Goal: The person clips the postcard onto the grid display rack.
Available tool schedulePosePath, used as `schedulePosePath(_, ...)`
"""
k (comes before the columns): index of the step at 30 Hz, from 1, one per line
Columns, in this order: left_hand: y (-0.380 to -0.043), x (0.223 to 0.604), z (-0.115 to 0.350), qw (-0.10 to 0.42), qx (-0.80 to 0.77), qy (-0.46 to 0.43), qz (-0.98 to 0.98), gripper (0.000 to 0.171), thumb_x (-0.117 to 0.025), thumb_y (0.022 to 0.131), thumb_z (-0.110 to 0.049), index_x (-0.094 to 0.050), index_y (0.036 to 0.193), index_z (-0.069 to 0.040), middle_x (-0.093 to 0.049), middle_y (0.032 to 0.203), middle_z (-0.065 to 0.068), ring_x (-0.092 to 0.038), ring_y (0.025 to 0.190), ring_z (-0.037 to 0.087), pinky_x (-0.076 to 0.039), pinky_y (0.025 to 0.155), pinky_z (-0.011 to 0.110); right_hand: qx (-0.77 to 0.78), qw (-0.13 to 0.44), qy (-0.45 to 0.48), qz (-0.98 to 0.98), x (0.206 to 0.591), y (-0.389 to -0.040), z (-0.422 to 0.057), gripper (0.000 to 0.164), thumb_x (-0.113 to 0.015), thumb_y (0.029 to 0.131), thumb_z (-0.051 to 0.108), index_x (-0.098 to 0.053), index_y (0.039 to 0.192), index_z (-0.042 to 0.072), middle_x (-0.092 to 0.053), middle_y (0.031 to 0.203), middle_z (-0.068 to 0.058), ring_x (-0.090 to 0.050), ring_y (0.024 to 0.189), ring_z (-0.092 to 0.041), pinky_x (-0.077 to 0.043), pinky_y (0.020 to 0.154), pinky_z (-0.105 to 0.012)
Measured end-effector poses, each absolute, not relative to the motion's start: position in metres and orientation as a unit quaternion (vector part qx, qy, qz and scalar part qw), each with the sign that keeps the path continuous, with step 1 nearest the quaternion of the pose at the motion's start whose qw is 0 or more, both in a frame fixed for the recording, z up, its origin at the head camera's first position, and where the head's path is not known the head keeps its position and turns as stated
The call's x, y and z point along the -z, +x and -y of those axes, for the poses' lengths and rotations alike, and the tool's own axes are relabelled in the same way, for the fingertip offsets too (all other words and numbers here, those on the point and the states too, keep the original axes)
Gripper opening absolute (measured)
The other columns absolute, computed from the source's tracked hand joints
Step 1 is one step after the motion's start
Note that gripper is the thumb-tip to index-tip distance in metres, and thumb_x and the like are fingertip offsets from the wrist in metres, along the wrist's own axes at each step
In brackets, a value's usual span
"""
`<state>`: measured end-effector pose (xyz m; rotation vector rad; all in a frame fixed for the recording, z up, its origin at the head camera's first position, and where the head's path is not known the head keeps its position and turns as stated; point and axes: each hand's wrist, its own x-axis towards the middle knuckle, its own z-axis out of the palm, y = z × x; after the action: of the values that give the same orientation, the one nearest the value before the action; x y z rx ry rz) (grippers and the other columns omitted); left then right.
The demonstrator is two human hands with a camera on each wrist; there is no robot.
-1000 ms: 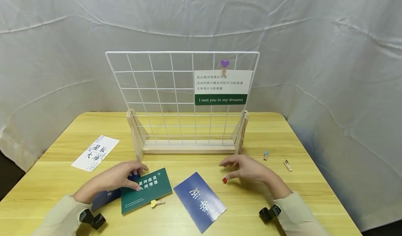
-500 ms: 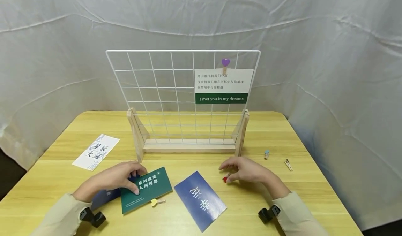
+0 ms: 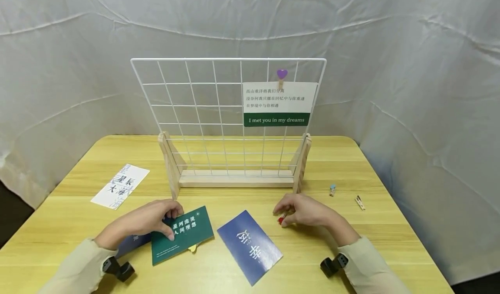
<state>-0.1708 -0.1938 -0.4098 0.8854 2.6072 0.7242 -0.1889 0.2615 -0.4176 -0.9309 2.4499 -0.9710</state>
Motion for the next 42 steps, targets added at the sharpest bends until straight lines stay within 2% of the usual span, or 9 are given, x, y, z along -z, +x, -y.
schedulePosePath(10, -0.16, 0.4, 0.191, 0.163, -0.212, 0.281, -0.922, 0.067, -0.089, 0.066, -0.042, -0.06, 0.115, -0.005, -0.057, 0.102, 0.001, -0.055, 0.093, 0.019, -0.049, 0.087, 0.045, 0.335, 0.171, -0.326, -0.867, 0.418, -0.189, -0.261, 0.024, -0.079, 0.084, 0.018, -0.073, 0.107, 0.017, -0.063, 0.101, 0.004, -0.06, 0.09, -0.017, -0.052, 0.079, -0.032)
schedulePosePath(20, -0.155, 0.401, 0.185, 0.142, -0.17, 0.278, -0.935, 0.065, -0.093, 0.061, -0.036, -0.058, 0.107, -0.006, -0.051, 0.096, 0.0, -0.048, 0.086, 0.016, -0.049, 0.081, 0.039, 0.322, 0.162, -0.328, -0.873, 0.42, -0.191, -0.26, 0.021, -0.078, 0.084, 0.019, -0.074, 0.104, 0.019, -0.063, 0.097, 0.005, -0.057, 0.085, -0.016, -0.049, 0.074, -0.029)
schedulePosePath(26, -0.157, 0.404, 0.188, 0.126, -0.188, 0.291, -0.93, 0.064, -0.093, 0.061, -0.034, -0.055, 0.105, -0.007, -0.051, 0.094, -0.001, -0.047, 0.083, 0.015, -0.048, 0.077, 0.037, 0.313, 0.159, -0.327, -0.877, 0.419, -0.19, -0.26, 0.017, -0.077, 0.085, 0.016, -0.074, 0.102, 0.018, -0.062, 0.093, 0.006, -0.054, 0.081, -0.011, -0.048, 0.071, -0.027)
schedulePosePath(34, -0.16, 0.406, 0.19, 0.108, -0.215, 0.3, -0.923, 0.064, -0.093, 0.061, -0.03, -0.051, 0.105, -0.009, -0.052, 0.09, -0.002, -0.047, 0.079, 0.013, -0.045, 0.071, 0.033, 0.306, 0.147, -0.335, -0.879, 0.419, -0.19, -0.259, 0.013, -0.076, 0.086, 0.013, -0.074, 0.097, 0.019, -0.063, 0.091, 0.009, -0.058, 0.082, -0.007, -0.051, 0.073, -0.027)
schedulePosePath(42, -0.161, 0.401, 0.192, 0.088, -0.233, 0.285, -0.925, 0.06, -0.09, 0.068, -0.025, -0.053, 0.115, -0.014, -0.059, 0.11, 0.007, -0.058, 0.096, 0.021, -0.051, 0.08, 0.043, 0.305, 0.147, -0.33, -0.881, 0.419, -0.189, -0.258, 0.01, -0.074, 0.087, 0.012, -0.073, 0.093, 0.02, -0.063, 0.088, 0.01, -0.059, 0.08, -0.006, -0.051, 0.072, -0.026)
